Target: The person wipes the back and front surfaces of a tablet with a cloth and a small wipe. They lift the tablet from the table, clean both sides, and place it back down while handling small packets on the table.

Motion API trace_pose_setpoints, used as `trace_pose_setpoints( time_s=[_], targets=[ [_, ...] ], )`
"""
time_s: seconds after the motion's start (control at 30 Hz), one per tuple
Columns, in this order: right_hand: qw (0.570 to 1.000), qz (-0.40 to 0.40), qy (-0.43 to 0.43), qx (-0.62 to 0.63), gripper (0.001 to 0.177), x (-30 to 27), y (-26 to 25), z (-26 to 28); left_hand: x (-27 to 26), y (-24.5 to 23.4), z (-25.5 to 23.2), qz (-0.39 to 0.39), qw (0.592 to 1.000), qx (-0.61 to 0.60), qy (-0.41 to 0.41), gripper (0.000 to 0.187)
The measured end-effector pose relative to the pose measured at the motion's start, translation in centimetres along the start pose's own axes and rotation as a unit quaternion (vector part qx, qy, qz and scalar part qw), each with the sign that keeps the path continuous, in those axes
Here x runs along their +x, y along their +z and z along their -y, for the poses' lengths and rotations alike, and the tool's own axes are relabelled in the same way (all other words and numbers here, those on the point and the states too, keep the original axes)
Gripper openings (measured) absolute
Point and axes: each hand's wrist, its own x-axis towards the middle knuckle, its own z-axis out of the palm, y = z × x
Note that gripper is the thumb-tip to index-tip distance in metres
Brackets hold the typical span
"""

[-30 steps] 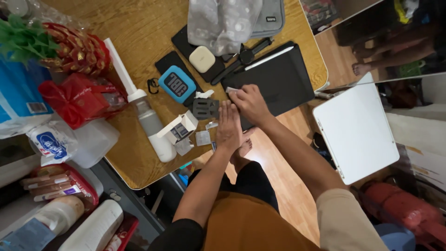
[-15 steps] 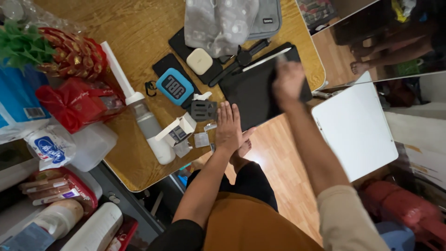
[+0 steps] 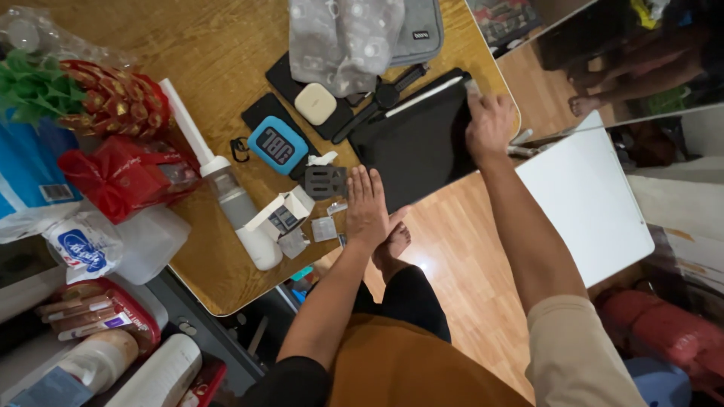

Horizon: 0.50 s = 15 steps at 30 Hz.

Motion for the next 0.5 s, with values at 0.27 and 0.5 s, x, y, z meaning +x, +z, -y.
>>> trace_pose_setpoints(
  time_s=[0.27,0.5],
  targets=[
    [0.958,0.116,0.218,0.146,0.041,-2.1,-6.5,13.4,-0.5,0.3,-0.5,0.021,1.0,0.006,-0.012,0.119],
    [0.989,-0.116,-0.087,0.03,0.023,-9.6,-4.4,15.1,-0.7,0.3,-0.4,0.053,0.999,-0.004,-0.008,0.12]
  ],
)
